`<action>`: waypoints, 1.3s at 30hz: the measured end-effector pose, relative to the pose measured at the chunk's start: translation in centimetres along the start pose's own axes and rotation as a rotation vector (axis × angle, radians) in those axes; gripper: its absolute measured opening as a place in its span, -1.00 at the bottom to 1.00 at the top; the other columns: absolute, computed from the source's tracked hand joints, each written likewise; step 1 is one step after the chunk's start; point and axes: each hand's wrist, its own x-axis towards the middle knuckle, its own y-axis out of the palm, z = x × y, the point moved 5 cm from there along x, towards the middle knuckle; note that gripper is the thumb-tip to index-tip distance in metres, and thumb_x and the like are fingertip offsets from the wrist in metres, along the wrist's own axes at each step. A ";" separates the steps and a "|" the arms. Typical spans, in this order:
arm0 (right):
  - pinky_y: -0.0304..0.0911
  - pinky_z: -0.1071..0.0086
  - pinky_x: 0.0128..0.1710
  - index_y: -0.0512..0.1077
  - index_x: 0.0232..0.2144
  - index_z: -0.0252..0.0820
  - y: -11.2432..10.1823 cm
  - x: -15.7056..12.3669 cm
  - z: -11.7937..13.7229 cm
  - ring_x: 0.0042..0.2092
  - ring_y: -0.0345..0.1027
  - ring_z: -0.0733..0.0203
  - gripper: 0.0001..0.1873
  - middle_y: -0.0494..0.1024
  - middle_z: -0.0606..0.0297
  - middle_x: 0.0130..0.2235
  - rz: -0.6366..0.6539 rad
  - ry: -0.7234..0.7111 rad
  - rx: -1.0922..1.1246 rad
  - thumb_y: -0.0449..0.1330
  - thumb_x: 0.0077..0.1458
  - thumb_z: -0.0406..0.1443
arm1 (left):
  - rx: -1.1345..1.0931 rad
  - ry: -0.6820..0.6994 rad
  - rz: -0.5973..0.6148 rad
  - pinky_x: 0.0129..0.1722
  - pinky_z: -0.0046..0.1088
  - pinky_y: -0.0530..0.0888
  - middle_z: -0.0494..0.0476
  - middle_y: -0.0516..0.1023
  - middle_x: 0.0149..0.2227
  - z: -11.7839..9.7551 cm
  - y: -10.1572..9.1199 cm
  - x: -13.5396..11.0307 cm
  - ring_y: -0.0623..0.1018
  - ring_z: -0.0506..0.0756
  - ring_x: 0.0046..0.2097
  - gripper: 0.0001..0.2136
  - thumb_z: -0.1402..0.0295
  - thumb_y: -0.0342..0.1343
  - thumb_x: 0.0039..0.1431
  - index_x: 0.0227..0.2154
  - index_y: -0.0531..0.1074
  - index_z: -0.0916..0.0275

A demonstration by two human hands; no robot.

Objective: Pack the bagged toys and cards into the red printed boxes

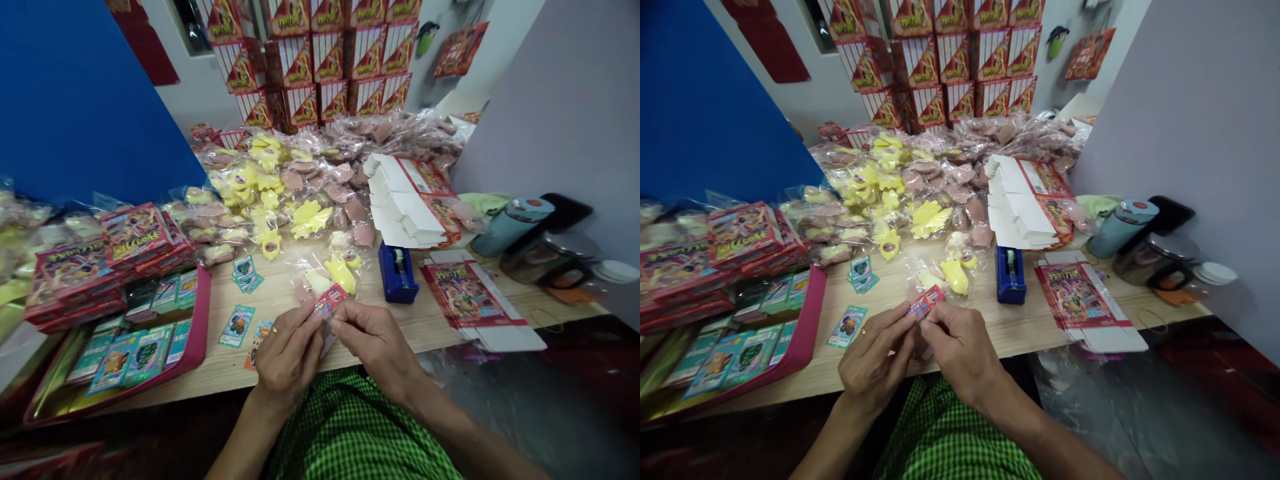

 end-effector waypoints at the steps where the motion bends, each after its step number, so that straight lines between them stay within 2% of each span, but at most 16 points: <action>1: 0.00 0.40 -0.50 0.27 -0.61 -0.13 0.0 0.0 0.2 -0.52 0.03 0.31 -0.69 0.23 0.43 -0.60 0.002 -0.002 0.005 0.11 0.15 -0.20 | -0.004 -0.015 -0.021 -0.07 -0.34 0.65 0.30 0.65 -0.05 0.1 0.0 0.0 0.66 0.13 -0.05 -0.72 0.57 0.19 0.27 0.02 0.45 0.30; 6: -0.02 0.39 -0.51 0.26 -0.61 -0.12 0.2 0.1 0.6 -0.52 0.05 0.30 -0.66 0.25 0.41 -0.60 0.007 -0.018 -0.013 0.10 0.18 -0.18 | -0.009 -0.105 -0.054 -0.13 -0.39 0.67 0.21 0.65 -0.10 0.4 0.0 -0.3 0.68 0.11 -0.10 -0.60 0.52 0.22 0.26 0.14 0.35 0.26; 12: 0.04 0.36 -0.45 0.26 -0.62 -0.13 0.3 0.4 0.2 -0.47 0.14 0.27 -0.65 0.32 0.37 -0.57 -0.008 -0.020 -0.120 0.10 0.18 -0.17 | -0.075 -0.015 -0.078 -0.08 -0.34 0.65 0.30 0.63 -0.03 0.2 0.0 -0.3 0.66 0.14 -0.02 -0.46 0.60 0.25 0.20 0.21 0.26 0.27; 18: 0.03 0.36 -0.44 0.23 -0.62 -0.13 0.0 0.3 0.2 -0.48 0.13 0.27 -0.64 0.30 0.38 -0.57 -0.005 0.001 -0.133 0.09 0.18 -0.17 | -0.038 -0.009 -0.023 -0.06 -0.37 0.63 0.29 0.65 -0.07 0.1 0.0 0.1 0.65 0.12 -0.04 -0.57 0.61 0.20 0.23 0.14 0.36 0.33; 25: 0.00 0.35 -0.45 0.21 -0.58 -0.13 -0.4 -0.4 0.0 -0.46 0.09 0.27 -0.65 0.28 0.38 -0.54 -0.027 -0.005 -0.166 0.06 0.22 -0.16 | -0.057 -0.018 -0.005 -0.06 -0.40 0.63 0.33 0.64 -0.06 -0.2 0.1 -0.5 0.65 0.11 -0.03 -0.78 0.61 0.24 0.21 -0.10 0.48 0.33; 27: -0.01 0.35 -0.46 0.20 -0.58 -0.13 -0.9 -0.8 0.8 -0.46 0.08 0.27 -0.65 0.25 0.38 -0.54 -0.037 -0.025 -0.154 0.07 0.22 -0.17 | -0.036 -0.011 0.003 -0.07 -0.38 0.64 0.35 0.62 -0.03 -0.2 0.0 -0.5 0.64 0.12 -0.01 -0.79 0.60 0.23 0.23 -0.08 0.49 0.33; 32: -0.04 0.39 -0.51 0.26 -0.53 -0.13 -3.0 -1.7 4.2 -0.47 0.00 0.29 -0.66 0.16 0.41 -0.53 -0.158 -0.133 -0.103 0.12 0.29 -0.19 | -0.026 -0.007 0.006 -0.06 -0.38 0.63 0.40 0.61 -0.03 -0.3 -0.2 -0.3 0.63 0.14 0.01 -0.83 0.59 0.20 0.26 -0.10 0.48 0.37; 35: 0.01 0.41 -0.47 0.25 -0.53 -0.15 -2.4 -1.4 3.9 -0.44 0.04 0.29 -0.66 0.21 0.41 -0.51 -0.068 -0.120 -0.073 0.12 0.29 -0.19 | -0.040 -0.015 0.001 -0.06 -0.38 0.63 0.39 0.62 -0.04 -0.3 0.0 -0.1 0.64 0.14 -0.01 -0.82 0.61 0.21 0.23 -0.12 0.48 0.36; 39: 0.06 0.40 -0.39 0.26 -0.53 -0.16 -0.6 -0.7 1.3 -0.40 0.13 0.29 -0.68 0.29 0.41 -0.49 0.027 -0.079 -0.033 0.11 0.26 -0.20 | -0.052 -0.032 -0.032 -0.08 -0.40 0.63 0.33 0.63 -0.07 -0.3 0.0 -0.1 0.65 0.12 -0.06 -0.81 0.63 0.24 0.19 -0.16 0.47 0.32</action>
